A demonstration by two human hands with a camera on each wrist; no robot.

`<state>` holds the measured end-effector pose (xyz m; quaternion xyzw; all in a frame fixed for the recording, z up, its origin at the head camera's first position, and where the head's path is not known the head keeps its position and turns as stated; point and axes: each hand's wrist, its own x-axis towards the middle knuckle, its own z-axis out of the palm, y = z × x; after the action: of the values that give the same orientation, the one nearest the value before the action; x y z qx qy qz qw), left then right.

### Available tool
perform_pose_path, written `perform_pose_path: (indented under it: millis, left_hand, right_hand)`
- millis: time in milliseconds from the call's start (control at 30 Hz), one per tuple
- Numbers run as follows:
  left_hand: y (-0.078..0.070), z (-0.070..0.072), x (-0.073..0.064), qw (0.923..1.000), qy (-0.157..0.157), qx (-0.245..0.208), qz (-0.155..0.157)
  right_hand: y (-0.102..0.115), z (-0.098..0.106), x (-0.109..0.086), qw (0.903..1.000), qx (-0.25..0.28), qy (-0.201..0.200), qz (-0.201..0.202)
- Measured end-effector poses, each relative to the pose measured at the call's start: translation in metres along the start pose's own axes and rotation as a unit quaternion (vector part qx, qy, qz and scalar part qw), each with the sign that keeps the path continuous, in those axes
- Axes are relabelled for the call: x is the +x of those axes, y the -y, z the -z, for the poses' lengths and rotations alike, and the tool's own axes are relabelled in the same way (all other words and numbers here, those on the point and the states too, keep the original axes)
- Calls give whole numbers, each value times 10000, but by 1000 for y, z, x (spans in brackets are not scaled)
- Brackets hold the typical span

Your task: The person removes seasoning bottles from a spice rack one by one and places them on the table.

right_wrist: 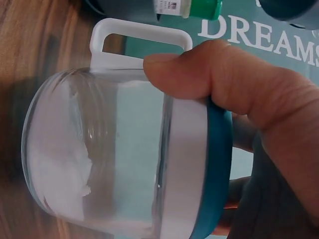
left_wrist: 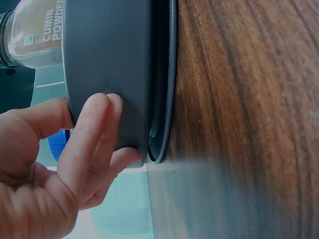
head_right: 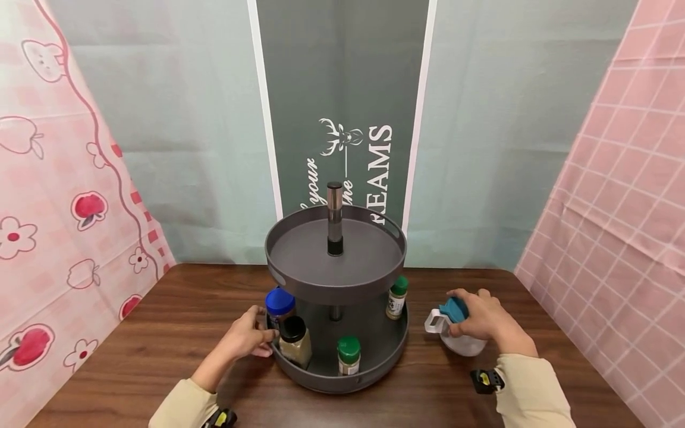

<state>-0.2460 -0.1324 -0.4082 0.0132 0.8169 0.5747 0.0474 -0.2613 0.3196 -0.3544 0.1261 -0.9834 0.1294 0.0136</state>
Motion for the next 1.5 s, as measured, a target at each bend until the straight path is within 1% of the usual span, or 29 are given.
perform_pose_path:
  millis: [367,500,633,900,1067,1200,1400,1500]
  left_hand:
    - [-4,0,0,9999,-93,-98,-1]
    - [-4,1,-1,9999,-84,-100,-7]
    - [-4,2,-2,9999,-64,-93,-10]
    - [-3,1,0,9999,-128,-17,47]
    - [-2,-1,1,9997,-217,19,53]
    - [-1,-3,2,9998,-186,-21,78]
    - [-1,-4,2,9998,-170,-78,39]
    - [-1,-4,1,9997,-202,-101,49]
  right_hand:
    - [-6,-3,5,9999,16,127,-62]
    - [-9,-5,5,9997,108,181,-118]
    - [-10,-8,3,9995,160,147,-209]
    - [-9,-16,3,9992,-32,166,-364]
    - [-10,-19,4,9994,-112,130,-313]
    - [-13,-20,5,9995,-61,143,-271]
    - [-17,-22,4,9991,33,303,-282]
    - [-17,-22,5,9993,45,299,-241]
